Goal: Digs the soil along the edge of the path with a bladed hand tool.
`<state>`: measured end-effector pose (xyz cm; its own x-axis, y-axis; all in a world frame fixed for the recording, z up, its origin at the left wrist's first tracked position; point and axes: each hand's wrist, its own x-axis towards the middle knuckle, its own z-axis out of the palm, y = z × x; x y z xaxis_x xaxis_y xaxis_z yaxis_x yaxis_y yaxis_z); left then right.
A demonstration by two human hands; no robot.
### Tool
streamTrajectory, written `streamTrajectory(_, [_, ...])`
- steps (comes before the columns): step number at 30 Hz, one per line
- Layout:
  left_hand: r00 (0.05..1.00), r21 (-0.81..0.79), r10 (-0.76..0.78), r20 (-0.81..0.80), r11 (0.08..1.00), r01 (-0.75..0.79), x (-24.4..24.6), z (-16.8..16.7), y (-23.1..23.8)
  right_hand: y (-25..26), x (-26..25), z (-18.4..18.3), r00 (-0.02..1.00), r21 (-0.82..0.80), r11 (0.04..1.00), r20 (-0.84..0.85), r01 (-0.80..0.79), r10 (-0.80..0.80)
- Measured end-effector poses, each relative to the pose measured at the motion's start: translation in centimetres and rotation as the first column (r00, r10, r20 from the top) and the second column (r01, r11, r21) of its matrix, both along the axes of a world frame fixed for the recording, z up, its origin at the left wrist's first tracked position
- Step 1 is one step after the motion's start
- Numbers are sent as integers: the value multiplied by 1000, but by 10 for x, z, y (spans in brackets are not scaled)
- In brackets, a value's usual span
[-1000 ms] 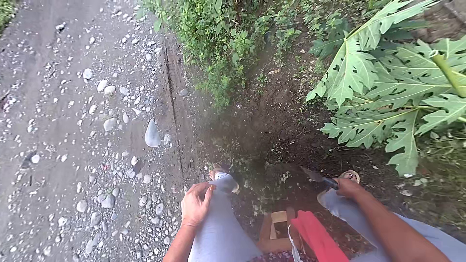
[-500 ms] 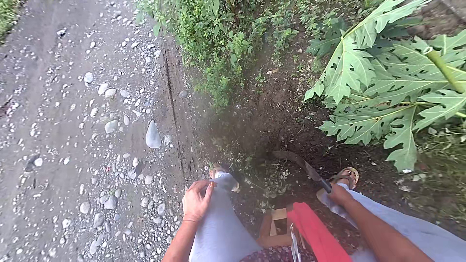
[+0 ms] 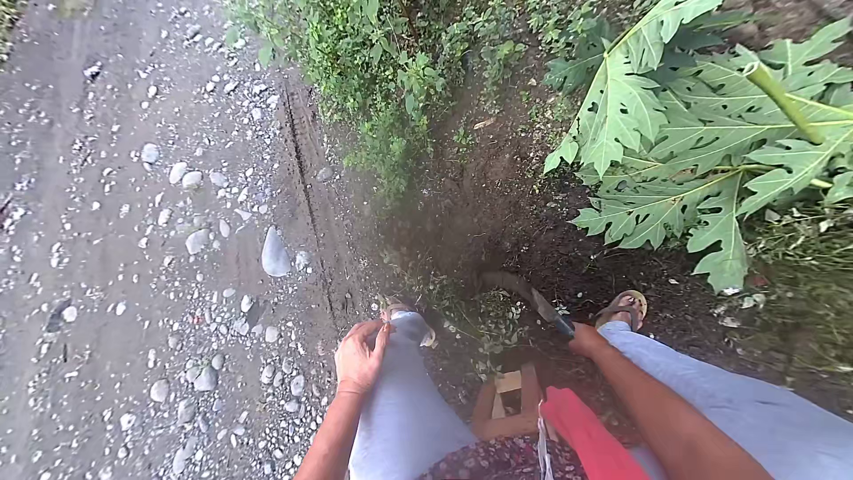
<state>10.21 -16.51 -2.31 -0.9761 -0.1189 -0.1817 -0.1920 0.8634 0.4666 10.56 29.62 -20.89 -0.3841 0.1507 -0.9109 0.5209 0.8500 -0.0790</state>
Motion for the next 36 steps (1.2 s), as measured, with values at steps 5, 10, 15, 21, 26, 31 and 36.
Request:
streamTrajectory(5, [999, -1, 4, -33, 1000, -4, 4, -5, -3, 44, -22, 14, 991, 14, 997, -115, -71, 72])
streamTrajectory(10, [999, -7, 15, -32, 1000, -15, 5, -3, -6, -12, -41, 7, 685, -276, 739, -280, 614, -673])
streamTrajectory(15, [1000, -4, 15, -6, 1000, -15, 4, -3, -6, -39, -24, -12, 948, -90, 952, -105, 293, -302])
streamTrajectory(21, [1000, -3, 19, -8, 1000, -19, 7, -6, -13, 13, -48, 14, 953, 76, 956, -89, -282, 288])
streamTrajectory(26, [999, 6, 35, -2, 999, -35, 10, -3, -13, 41, -57, 43, 965, -12, 993, -237, 117, -116])
streamTrajectory(31, [999, -3, 46, 18, 999, -46, 12, 0, -14, 42, 5, 30, 973, 41, 979, -132, 198, -191])
streamTrajectory(36, [998, -6, 43, 42, 999, -42, 12, 2, -14, 65, 6, 48, 982, 169, 971, -48, -172, 182])
